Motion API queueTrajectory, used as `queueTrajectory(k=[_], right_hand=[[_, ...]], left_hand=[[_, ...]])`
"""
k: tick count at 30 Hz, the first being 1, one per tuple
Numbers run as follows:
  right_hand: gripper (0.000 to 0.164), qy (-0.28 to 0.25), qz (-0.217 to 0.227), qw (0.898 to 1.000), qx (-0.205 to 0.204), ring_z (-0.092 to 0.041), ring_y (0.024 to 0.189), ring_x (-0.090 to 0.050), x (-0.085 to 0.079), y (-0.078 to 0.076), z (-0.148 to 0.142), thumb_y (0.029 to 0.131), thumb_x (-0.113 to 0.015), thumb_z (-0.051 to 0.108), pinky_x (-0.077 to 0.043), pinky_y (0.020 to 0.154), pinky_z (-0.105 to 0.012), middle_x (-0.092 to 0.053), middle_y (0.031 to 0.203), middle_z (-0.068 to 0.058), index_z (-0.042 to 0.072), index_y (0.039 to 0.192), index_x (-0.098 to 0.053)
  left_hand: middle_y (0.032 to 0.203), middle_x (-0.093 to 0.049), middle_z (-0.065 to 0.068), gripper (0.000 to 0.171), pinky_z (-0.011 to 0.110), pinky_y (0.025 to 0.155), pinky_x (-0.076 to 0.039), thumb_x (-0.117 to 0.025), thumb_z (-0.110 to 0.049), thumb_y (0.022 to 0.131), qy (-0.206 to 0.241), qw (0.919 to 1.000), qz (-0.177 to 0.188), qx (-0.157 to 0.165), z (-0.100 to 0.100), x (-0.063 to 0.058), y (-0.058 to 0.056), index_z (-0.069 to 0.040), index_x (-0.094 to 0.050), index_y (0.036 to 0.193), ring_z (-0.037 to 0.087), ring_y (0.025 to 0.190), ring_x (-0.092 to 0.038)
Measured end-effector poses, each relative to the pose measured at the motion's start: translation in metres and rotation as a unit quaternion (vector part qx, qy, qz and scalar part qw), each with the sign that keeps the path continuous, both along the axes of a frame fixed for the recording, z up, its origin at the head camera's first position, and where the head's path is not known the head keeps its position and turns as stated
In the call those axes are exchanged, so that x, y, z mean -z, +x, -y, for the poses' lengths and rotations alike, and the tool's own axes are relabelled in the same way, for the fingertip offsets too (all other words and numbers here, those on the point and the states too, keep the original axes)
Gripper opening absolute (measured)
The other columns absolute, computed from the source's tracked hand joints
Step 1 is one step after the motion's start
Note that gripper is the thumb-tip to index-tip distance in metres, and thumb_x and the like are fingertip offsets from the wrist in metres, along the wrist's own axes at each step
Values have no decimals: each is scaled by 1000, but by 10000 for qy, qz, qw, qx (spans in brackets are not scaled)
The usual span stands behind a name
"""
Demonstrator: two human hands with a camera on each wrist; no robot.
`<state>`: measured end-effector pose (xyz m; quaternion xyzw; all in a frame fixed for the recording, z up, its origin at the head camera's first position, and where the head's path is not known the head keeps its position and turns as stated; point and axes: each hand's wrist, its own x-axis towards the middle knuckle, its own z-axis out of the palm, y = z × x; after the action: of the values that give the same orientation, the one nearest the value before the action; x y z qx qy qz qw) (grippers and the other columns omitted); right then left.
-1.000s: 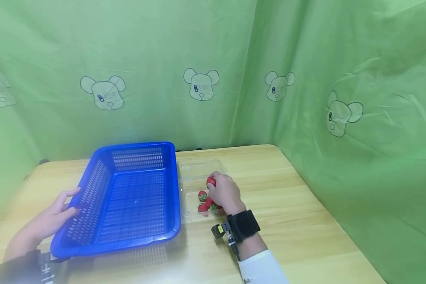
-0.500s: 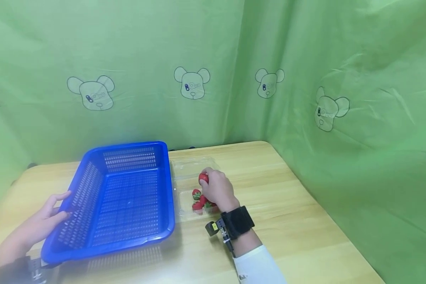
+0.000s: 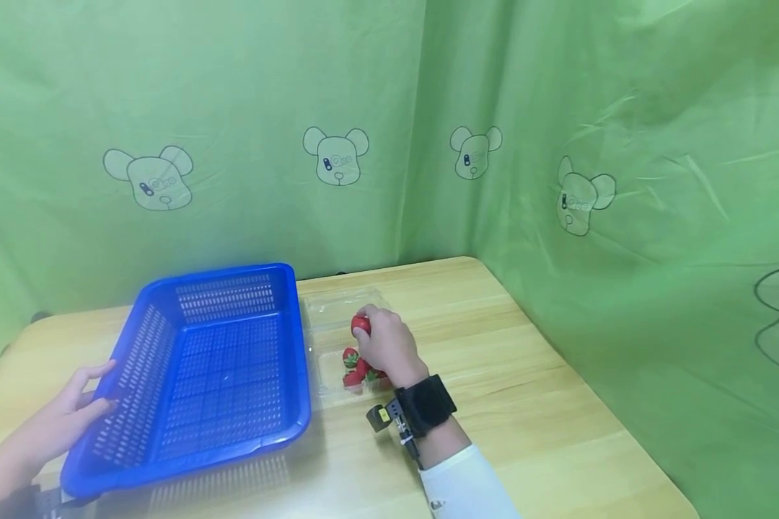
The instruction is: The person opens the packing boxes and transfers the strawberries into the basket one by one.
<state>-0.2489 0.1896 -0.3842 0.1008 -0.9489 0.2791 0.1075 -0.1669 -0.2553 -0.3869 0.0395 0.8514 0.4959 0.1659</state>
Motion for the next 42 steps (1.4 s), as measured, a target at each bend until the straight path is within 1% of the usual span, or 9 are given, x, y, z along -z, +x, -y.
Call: queueTrajectory(k=[4, 10, 17, 23, 29, 34, 42], right_hand=[[24, -12, -61, 10000, -14, -22, 77, -58, -2, 1, 1, 90, -62, 16, -54, 67, -38, -65, 91, -10, 8, 113, -62], [24, -50, -183, 9998, -48, -22, 77, -57, -5, 3, 2, 90, -62, 17, -55, 67, -38, -66, 91, -10, 8, 113, -63], [24, -140, -329, 9993, -125, -18, 70, -57, -9, 6, 4, 90, -63, 16, -53, 62, -35, -66, 91, -9, 8, 112, -63], [24, -196, -357, 9990, -179, -16, 66, -56, -13, 9, 6, 90, -64, 15, -53, 59, -32, -66, 89, -8, 8, 112, -63], [24, -186, -453, 9986, -219, -16, 67, -57, -17, 13, 7, 89, -64, 14, -54, 59, -32, -66, 88, -8, 8, 112, -63], [24, -177, -504, 9982, -267, -16, 69, -58, -18, 14, 8, 89, -65, 14, -55, 61, -33, -66, 90, -8, 8, 112, -63], [24, -200, -788, 9956, -464, -18, 73, -61, -21, 15, 11, 87, -66, 11, -57, 63, -36, -68, 92, -10, 6, 110, -63]], left_hand=[[128, -31, 52, 59, 48, 72, -60, -32, -9, 102, 63, 9999, -99, 34, 1, 2, 0, 3, 6, 146, 39, 94, -63], [127, -33, 52, 59, 48, 71, -60, -32, -8, 102, 22, 9999, -158, 23, 1, 3, -2, 4, 5, 146, 39, 93, -64], [124, -35, 53, 58, 47, 69, -60, -32, -7, 102, 56, 9997, -233, 36, 1, 4, -1, 5, 5, 145, 38, 90, -64], [124, -35, 52, 60, 47, 69, -60, -34, -8, 101, 153, 9997, -187, -14, 2, 6, -2, 3, 5, 146, 38, 90, -64], [127, -33, 52, 60, 47, 71, -60, -33, -8, 102, 103, 9998, -153, 28, -1, 3, -1, 3, 6, 147, 38, 92, -64], [129, -30, 52, 62, 49, 71, -60, -33, -10, 102, 157, 9998, -78, 12, 0, 4, -1, 1, 7, 148, 38, 93, -64], [130, -29, 53, 61, 49, 71, -60, -34, -10, 102, 14, 9999, -102, -55, 1, 4, -2, 1, 6, 148, 39, 93, -64]])
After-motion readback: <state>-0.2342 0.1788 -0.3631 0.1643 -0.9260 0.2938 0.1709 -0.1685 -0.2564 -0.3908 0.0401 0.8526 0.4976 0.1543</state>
